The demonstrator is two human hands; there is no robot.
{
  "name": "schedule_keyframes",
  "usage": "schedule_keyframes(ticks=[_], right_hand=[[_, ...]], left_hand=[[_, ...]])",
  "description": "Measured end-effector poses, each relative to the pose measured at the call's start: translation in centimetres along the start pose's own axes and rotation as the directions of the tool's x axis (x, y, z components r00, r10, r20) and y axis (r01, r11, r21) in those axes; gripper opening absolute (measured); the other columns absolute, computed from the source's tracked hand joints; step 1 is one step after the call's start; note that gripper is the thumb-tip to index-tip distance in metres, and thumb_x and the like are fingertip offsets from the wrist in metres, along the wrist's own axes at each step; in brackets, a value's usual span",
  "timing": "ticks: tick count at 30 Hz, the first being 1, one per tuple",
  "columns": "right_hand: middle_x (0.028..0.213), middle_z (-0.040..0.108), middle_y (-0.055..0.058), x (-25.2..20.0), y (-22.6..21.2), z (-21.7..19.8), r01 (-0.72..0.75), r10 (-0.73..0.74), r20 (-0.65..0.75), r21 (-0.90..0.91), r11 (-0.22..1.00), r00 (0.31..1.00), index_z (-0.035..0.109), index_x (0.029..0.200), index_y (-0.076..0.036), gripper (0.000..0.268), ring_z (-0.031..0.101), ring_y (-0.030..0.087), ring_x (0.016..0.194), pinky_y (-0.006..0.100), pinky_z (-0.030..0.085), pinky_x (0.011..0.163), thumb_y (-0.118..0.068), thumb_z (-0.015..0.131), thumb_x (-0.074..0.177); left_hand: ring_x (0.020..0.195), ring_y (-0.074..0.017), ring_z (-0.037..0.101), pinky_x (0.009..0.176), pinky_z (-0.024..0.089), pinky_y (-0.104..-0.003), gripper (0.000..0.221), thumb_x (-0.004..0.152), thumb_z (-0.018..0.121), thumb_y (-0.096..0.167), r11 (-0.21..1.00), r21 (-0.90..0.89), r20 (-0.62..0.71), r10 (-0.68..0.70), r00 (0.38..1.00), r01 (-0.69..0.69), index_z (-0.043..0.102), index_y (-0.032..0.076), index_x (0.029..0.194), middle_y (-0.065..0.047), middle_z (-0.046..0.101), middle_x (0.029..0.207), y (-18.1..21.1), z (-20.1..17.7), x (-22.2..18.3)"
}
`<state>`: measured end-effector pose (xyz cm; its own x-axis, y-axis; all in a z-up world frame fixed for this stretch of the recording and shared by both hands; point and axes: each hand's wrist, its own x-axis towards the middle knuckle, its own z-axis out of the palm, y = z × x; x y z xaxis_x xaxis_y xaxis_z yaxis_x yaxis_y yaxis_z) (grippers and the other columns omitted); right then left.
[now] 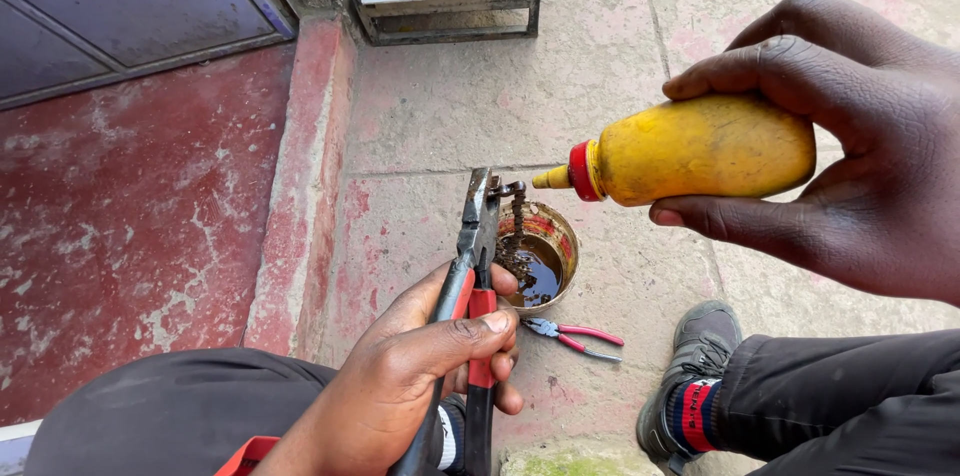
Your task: Cleaning and lubricating a bicycle chain using pliers, a brush, and oil.
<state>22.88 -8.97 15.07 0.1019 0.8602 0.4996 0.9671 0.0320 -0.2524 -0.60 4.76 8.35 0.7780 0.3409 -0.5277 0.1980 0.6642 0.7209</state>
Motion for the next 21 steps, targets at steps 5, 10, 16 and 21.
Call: schedule_keyframes(ticks=[5,10,16,21], right_hand=[[0.099,0.061,0.016,0.09,-0.23,-0.08,0.005,-0.005,-0.017,0.023,1.0,1.0,0.069,0.112,0.002,0.059,0.058,0.025,0.085,0.034,0.046,0.075,-0.031,0.091,0.069],[0.099,0.061,0.016,0.16,-0.39,-0.18,-0.002,0.002,-0.017,0.025,1.0,1.0,0.068,0.112,0.001,0.058,0.059,0.024,0.083,0.034,0.046,0.073,-0.032,0.09,0.069],[0.097,0.061,0.014,0.26,-0.45,-0.19,-0.011,0.012,-0.02,0.025,1.0,1.0,0.069,0.111,-0.001,0.057,0.058,0.023,0.081,0.033,0.045,0.072,-0.032,0.089,0.068],[0.096,0.061,0.013,0.29,-0.46,-0.21,-0.009,0.01,-0.028,0.034,0.999,1.0,0.069,0.11,-0.001,0.056,0.058,0.022,0.079,0.032,0.044,0.071,-0.032,0.088,0.067]], left_hand=[[0.066,-0.024,0.054,0.057,0.054,-0.044,0.035,0.082,0.063,0.008,0.999,-0.041,0.049,0.017,0.999,-0.015,0.056,-0.003,0.115,-0.013,0.05,0.077,-0.09,-0.06,-0.15],[0.068,-0.0243,0.054,0.059,0.055,-0.043,0.04,0.081,0.063,0.006,0.996,-0.08,0.072,-0.044,0.996,0.05,0.054,-0.003,0.118,-0.014,0.049,0.079,-0.11,-0.09,-0.22],[0.065,-0.0235,0.054,0.058,0.058,-0.044,0.041,0.08,0.065,0.006,0.99,-0.105,0.062,-0.085,0.994,0.091,0.054,-0.004,0.118,-0.015,0.05,0.08,-0.24,-0.19,-0.06],[0.066,-0.0239,0.055,0.059,0.056,-0.044,0.038,0.082,0.062,0.002,0.984,-0.127,0.055,-0.118,0.991,0.124,0.054,-0.004,0.119,-0.014,0.049,0.082,0.0,-0.11,-0.26]])
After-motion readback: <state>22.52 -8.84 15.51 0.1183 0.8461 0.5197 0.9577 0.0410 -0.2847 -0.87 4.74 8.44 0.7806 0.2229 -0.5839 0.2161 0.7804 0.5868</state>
